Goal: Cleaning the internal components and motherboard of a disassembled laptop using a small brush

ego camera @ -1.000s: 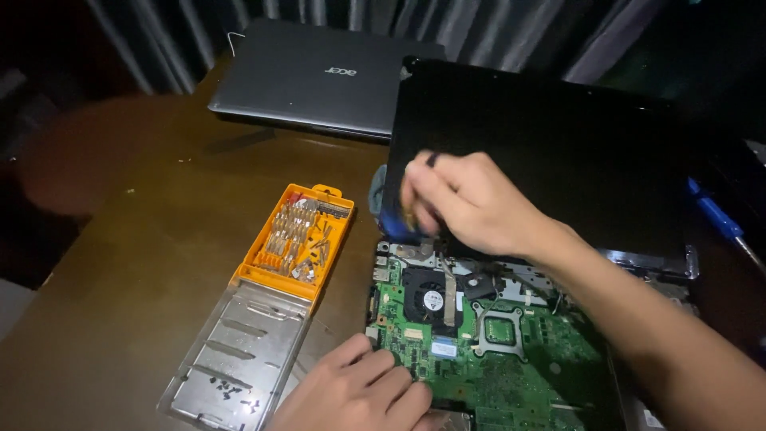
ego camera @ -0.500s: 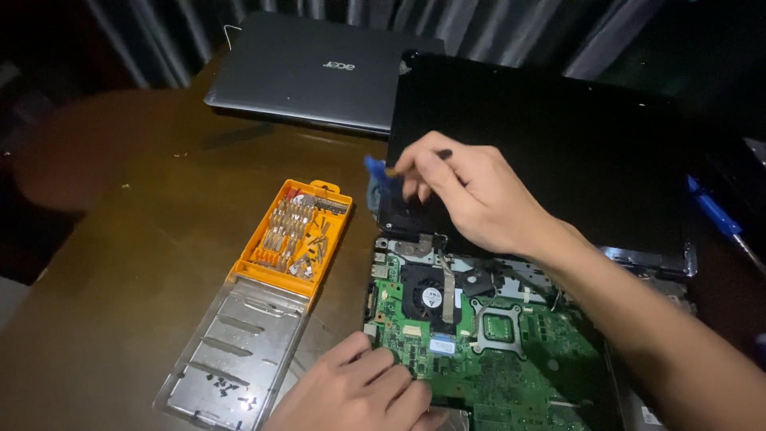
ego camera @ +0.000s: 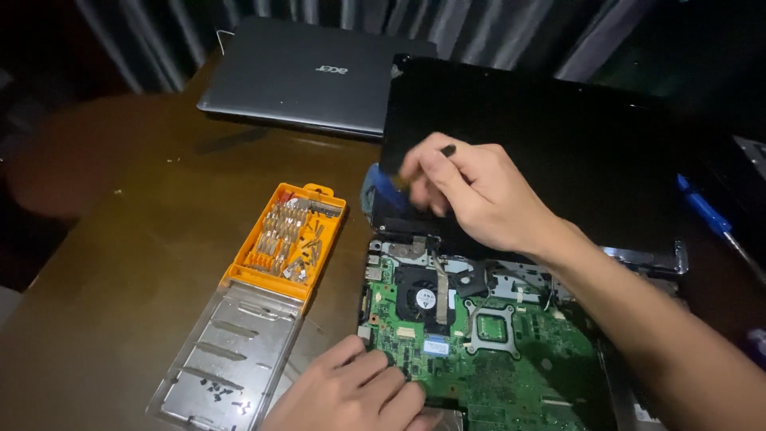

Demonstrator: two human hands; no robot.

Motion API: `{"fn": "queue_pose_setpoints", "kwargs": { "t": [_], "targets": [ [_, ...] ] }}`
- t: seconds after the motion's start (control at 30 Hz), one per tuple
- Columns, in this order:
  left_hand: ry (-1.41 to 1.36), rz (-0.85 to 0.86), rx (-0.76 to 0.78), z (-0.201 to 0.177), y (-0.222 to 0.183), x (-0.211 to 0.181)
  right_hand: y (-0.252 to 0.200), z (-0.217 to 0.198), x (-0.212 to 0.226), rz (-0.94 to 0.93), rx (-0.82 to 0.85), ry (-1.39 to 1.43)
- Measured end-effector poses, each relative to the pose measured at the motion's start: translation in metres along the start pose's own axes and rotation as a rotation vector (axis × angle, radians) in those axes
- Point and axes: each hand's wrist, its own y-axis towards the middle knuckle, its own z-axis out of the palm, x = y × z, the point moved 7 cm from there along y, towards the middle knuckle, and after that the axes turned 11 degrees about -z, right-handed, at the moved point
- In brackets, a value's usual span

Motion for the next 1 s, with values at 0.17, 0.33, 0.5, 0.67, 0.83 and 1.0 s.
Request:
{"fn": "queue_pose_setpoints", "kwargs": {
  "t": [0.17, 0.33, 0.5, 0.67, 0.83, 1.0],
  "targets": [
    [-0.004, 0.009, 0.025, -0.001, 0.001, 0.0, -0.002, 0.003, -0.012, 0.065, 0.065, -0.127],
    [-0.043, -0.018, 0.039, -0.005, 0.004, -0.002, -0.003, 0.0, 0.002, -0.092, 0.036, -0.018],
    [-0.099, -0.018, 0.057, -0.009, 0.006, -0.002, -0.016, -0.007, -0.017, -0.038, 0.049, -0.178],
    [-0.061, 0.0, 0.124, -0.006, 0.005, -0.003, -0.024, -0.01, -0.013, 0.037, 0.038, -0.114],
    [-0.063, 0.005, 0.096, -0.007, 0.005, -0.003, -0.029, -0.01, 0.0, -0.066, 0.025, -0.058],
    [-0.062, 0.0, 0.166, -0.006, 0.006, -0.004, -0.031, -0.005, -0.01, 0.058, 0.067, -0.126]
  ]
}}
